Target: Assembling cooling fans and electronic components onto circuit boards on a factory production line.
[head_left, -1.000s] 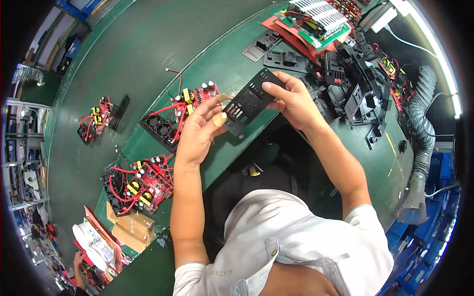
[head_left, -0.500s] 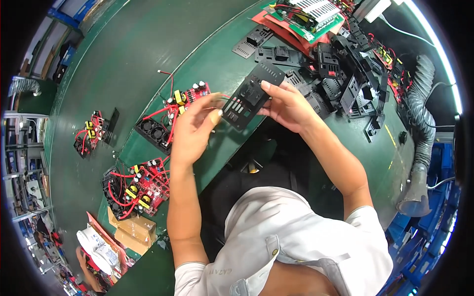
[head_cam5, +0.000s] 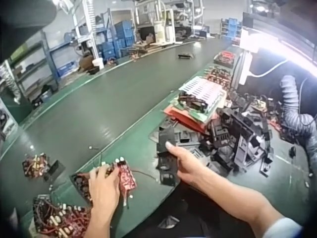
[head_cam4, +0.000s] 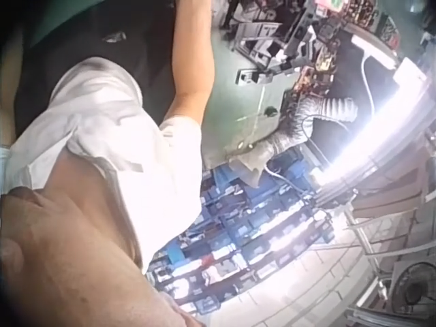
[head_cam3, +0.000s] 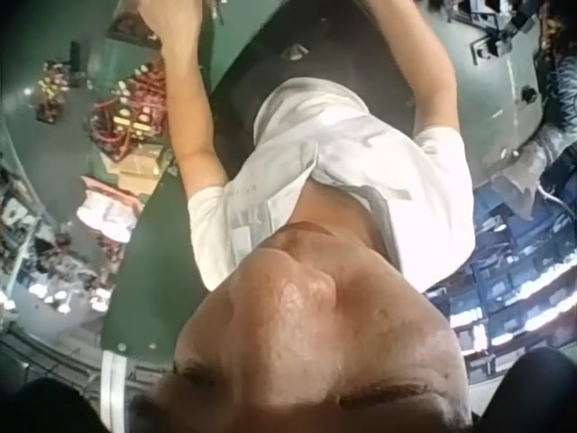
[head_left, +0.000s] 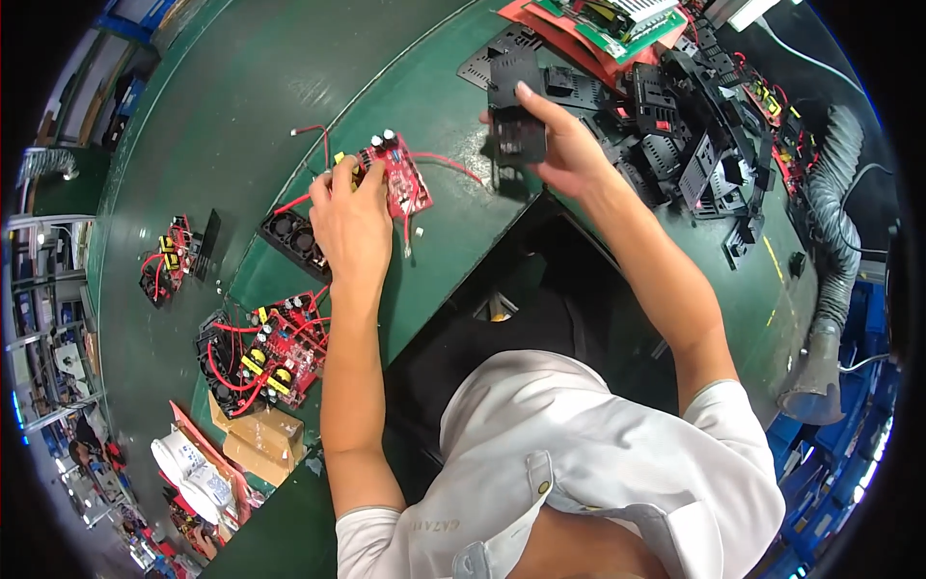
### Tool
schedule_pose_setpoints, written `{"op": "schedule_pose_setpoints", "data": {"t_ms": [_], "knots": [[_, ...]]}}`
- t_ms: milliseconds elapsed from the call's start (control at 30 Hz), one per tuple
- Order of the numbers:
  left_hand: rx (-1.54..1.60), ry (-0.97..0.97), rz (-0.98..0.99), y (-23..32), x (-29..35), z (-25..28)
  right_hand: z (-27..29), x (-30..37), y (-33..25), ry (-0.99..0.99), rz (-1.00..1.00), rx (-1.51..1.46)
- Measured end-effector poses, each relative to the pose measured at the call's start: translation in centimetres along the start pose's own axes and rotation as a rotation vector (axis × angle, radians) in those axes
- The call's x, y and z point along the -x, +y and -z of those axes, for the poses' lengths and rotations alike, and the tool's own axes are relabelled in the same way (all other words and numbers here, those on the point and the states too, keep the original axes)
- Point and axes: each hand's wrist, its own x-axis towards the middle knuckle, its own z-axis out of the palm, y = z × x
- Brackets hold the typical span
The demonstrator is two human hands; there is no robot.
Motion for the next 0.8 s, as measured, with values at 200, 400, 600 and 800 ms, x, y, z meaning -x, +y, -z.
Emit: {"op": "schedule_pose_setpoints", "data": {"t_ms": [200, 400, 600, 800], "knots": [[-0.067, -0.05, 0.145, 0.6, -1.9, -0.1, -2.4, -0.8, 0.8, 0.058, -0.002, -0.001], [0.166, -0.277, -0.089, -0.2, -3.9, 6.4, -2.7, -0.6, 2.1, -0.009, -0.206, 0.144], [0.411, -0.527, -0.41, 0.2, -4.3, 2.1, -1.4, -3.6, 1.9, 0.095, 0.038, 0.055], [0.729, -0.301, -0.013, 3.4, -5.6, -0.5, -0.1, -3.0, 2.2, 0.037, 0.092, 0.006]]}}
